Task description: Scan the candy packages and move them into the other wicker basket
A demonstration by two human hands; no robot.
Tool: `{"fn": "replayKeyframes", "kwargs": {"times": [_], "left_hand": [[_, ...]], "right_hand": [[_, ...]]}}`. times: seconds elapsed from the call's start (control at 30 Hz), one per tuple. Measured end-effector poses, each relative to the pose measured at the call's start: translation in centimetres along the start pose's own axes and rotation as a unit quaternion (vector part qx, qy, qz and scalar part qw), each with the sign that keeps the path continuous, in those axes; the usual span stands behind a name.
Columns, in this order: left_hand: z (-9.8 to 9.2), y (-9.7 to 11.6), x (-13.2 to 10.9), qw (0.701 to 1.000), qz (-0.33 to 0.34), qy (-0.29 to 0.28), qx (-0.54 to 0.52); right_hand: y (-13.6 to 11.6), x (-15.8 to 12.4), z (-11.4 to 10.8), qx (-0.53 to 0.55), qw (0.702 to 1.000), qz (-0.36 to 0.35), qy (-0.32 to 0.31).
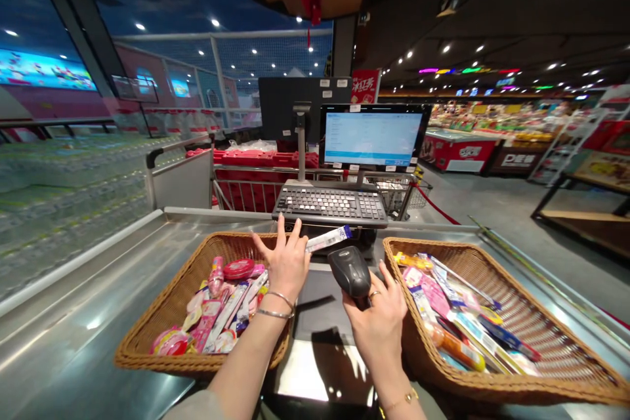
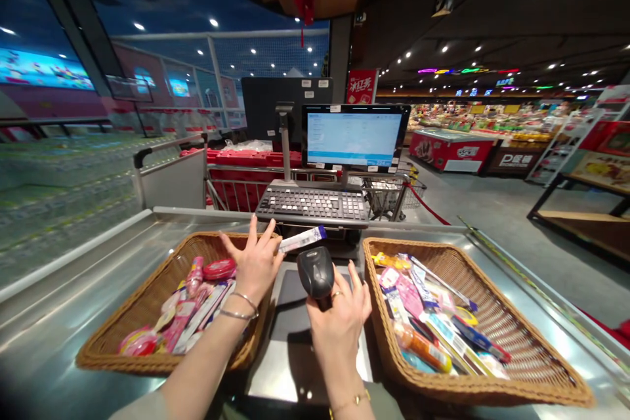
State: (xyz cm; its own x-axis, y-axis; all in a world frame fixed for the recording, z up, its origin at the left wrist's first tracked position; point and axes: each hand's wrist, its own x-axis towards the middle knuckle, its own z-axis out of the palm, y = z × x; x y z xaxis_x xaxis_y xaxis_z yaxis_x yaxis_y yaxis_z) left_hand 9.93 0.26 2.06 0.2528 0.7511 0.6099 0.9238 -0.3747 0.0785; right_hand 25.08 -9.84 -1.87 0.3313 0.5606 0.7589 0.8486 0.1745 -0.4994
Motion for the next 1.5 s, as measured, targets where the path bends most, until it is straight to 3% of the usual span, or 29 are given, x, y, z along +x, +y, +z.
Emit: {"fn": "replayKeyframes", "kwargs": {"times": [0.23, 0.53, 1.0, 1.27, 1.5], "left_hand": [[-0.1, 0.2, 0.0, 1.000, -0.005, -0.002, -0.001], [0.2, 0.0, -0.1, 1.000, 0.001, 0.007, 0.002], [-0.1, 0.4, -0.1, 0.998, 0.006, 0.058, -0.010], [-0.6, 2.9, 0.1, 0.997, 0.029, 0.059, -0.040], [-0.5, 6.4, 0.4, 0.994, 0.081, 0.049, -0.062]], "right_hand": [[0.5, -0.1, -0.1, -0.009, 1.000, -0.027, -0.013], [0.2, -0.2, -0.1, -0.004, 1.000, -0.004, -0.011], [0.5, -0.1, -0.5, 0.004, 1.000, 0.000, -0.006], [2.2, 0.5, -2.8, -0.003, 0.999, 0.044, 0.022], [4.7, 1.0, -5.5, -0.035, 0.988, 0.120, 0.087]]}}
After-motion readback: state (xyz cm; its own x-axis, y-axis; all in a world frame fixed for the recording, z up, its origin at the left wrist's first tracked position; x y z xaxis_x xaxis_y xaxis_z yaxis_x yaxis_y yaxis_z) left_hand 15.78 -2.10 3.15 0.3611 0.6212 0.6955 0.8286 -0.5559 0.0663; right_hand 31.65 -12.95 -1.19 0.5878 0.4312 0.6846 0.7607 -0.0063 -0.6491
